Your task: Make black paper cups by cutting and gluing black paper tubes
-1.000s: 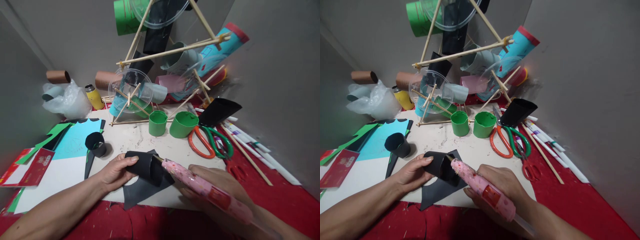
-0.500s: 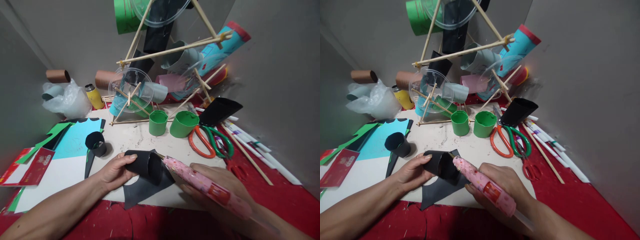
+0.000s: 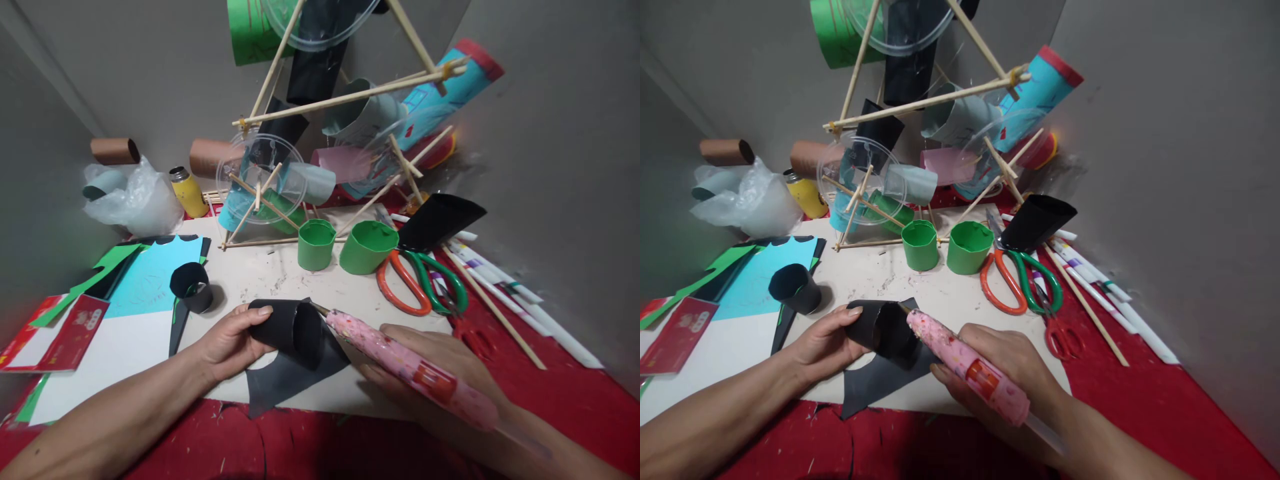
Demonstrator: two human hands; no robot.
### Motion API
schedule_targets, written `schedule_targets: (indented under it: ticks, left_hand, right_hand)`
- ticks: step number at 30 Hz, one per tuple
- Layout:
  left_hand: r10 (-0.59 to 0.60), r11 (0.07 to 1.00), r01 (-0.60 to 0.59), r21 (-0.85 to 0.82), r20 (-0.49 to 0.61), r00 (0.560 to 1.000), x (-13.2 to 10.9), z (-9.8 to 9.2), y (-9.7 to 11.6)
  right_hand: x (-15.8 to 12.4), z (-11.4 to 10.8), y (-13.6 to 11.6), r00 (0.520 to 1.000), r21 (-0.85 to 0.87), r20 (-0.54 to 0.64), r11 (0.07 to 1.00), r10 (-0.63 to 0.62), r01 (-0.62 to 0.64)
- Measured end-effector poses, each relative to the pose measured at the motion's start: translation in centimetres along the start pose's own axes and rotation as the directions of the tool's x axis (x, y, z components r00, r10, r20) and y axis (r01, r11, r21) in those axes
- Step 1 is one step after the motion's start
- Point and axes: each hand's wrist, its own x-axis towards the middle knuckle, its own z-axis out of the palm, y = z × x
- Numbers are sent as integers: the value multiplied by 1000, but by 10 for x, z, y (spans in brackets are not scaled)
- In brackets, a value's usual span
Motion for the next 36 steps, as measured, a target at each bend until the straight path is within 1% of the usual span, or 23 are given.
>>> schedule_targets:
  ticks: [4,8,11,14,19,25,31,36]
  left_hand:
    - [-4,1000,4,-6,-1,1000,0,-1,0]
    - [-6,1000,6,-12,-7,1000,1,-2,0]
    - [-7,1000,7,-25,-11,1000,0,-2,0]
    - [-9,999,8,-40,-19,1000,0,-1,0]
    - [-13,999,13,-41,-14,1000,0,-1,1]
    - [-13,999,13,-47,9,1000,1,-3,1]
    - [-12,993,16,-114,31,999,1,-1,1]
    - [-6,993,11,-121,35,999,2,0,2]
  right_hand:
    - [-1,1,0,1000,7,-22,1000,1,-1]
    - [1,0,0,1000,-24,8,1000,-8,8]
    - [2,-1,1,1000,-49,-3,999,-13,12]
    - [2,-1,0,1000,-44,-17,999,-17,17]
    - [3,-1,-2,1000,2,-15,1000,22,-22]
    - [4,-2,-2,999,-34,-25,999,-22,21]
    - [3,-1,-1,997,-53,-41,997,-67,65]
    - [4,-2,-1,998,-55,-34,997,-56,54]
